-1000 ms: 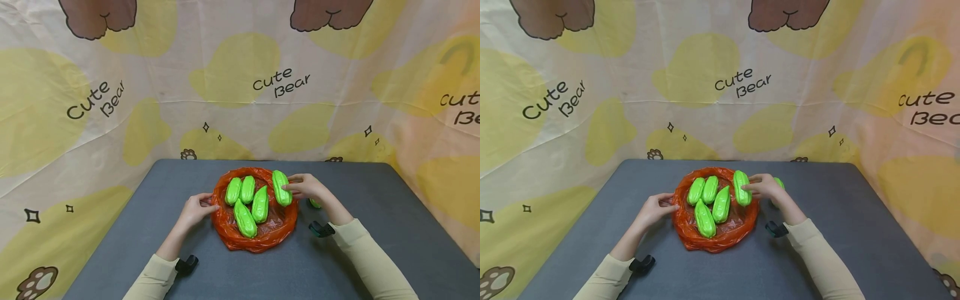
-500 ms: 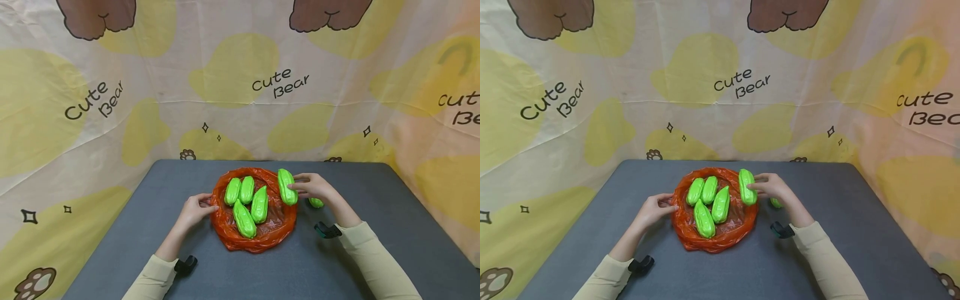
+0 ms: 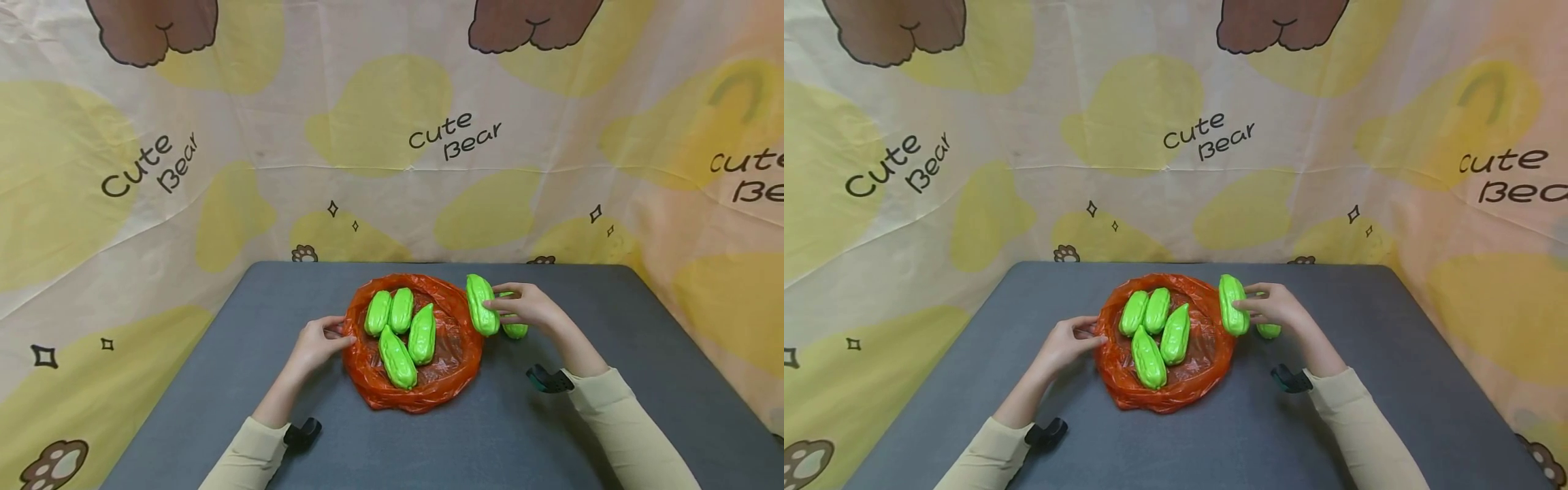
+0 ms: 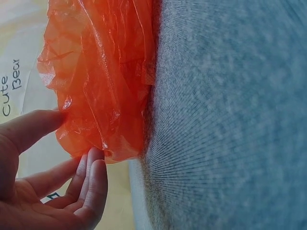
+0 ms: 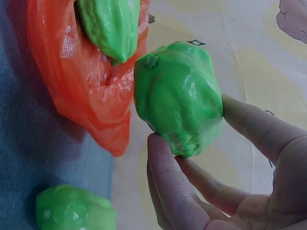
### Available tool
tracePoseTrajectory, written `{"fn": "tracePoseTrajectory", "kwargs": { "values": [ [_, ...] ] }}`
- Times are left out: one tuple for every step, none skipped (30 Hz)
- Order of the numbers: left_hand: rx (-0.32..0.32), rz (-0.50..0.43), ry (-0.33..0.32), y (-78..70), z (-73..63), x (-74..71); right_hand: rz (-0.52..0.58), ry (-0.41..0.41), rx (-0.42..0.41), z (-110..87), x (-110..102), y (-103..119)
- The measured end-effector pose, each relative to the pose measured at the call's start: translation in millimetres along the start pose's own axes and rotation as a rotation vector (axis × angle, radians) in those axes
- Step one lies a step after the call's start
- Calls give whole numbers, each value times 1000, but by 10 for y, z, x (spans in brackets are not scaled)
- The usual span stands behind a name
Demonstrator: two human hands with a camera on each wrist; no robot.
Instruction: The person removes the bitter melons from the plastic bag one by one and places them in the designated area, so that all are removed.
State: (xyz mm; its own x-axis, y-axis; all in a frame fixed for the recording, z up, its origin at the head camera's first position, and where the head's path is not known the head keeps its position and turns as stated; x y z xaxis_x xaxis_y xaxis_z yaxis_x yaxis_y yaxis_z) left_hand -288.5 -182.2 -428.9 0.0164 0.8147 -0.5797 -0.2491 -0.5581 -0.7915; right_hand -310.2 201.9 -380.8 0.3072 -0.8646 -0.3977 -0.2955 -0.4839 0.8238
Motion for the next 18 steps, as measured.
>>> {"fn": "tracePoseTrajectory", "kwargs": {
  "values": [
    [-1, 1, -1, 2, -1, -2, -3, -3, 2, -3, -15, -13],
    [-1, 2, -2, 2, -1, -3, -5, -4, 1, -7, -30, -26],
    [-2, 2, -3, 0, -3, -4, -4, -5, 0, -12, -43, -37],
    [-4, 0, -3, 1, -5, -4, -4, -6, -1, -17, -57, -48],
    [-4, -1, -4, 0, -8, -5, 0, -9, -1, -21, -70, -57],
    [-5, -1, -5, 2, -11, -5, -1, -11, -4, -29, -82, -64],
    [-6, -2, -6, 4, -14, -6, -2, -13, -5, -36, -94, -71],
    [-2, 0, -5, 2, -16, -6, -1, -15, -6, -41, -106, -78],
    [-3, -2, -6, 2, -19, -5, 1, -16, -5, -48, -116, -85],
    [-2, -2, -8, 2, -21, -5, 2, -18, -3, -52, -127, -92],
    [-2, -2, -10, 3, -21, -6, 6, -19, -1, -58, -139, -98],
    [0, -1, -10, 1, -23, -6, 8, -21, 1, -64, -151, -105],
    [3, 1, -10, -2, -22, -6, 11, -21, 2, -69, -164, -112],
    [4, 1, -10, -4, -21, -6, 14, -21, 3, -76, -177, -118],
    [-2, 0, -11, -5, -20, -4, 14, -21, 1, -85, -191, -124],
    [-1, 2, -11, -8, -20, -4, 13, -21, 0, -94, -206, -130],
    [-3, 2, -10, -11, -20, -3, 14, -21, 0, -103, -220, -136],
    [-2, 4, -9, -14, -20, -2, 12, -22, 1, -109, -234, -144]
  ]
}}
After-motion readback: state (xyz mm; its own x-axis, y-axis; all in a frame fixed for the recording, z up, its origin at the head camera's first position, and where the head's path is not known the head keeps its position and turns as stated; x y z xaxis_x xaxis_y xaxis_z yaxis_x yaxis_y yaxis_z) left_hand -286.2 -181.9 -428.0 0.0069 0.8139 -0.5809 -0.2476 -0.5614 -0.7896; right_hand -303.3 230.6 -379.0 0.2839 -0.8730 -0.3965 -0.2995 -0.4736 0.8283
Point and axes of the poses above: each hand's wrist, its own z-axis towards the middle knuckle, its own x-axis out of the palm, y = z × x, the point moved 5 cm from there along z, towards the middle knuckle, and after that the axes turned 11 degrees about x, right-handed, at the moved point
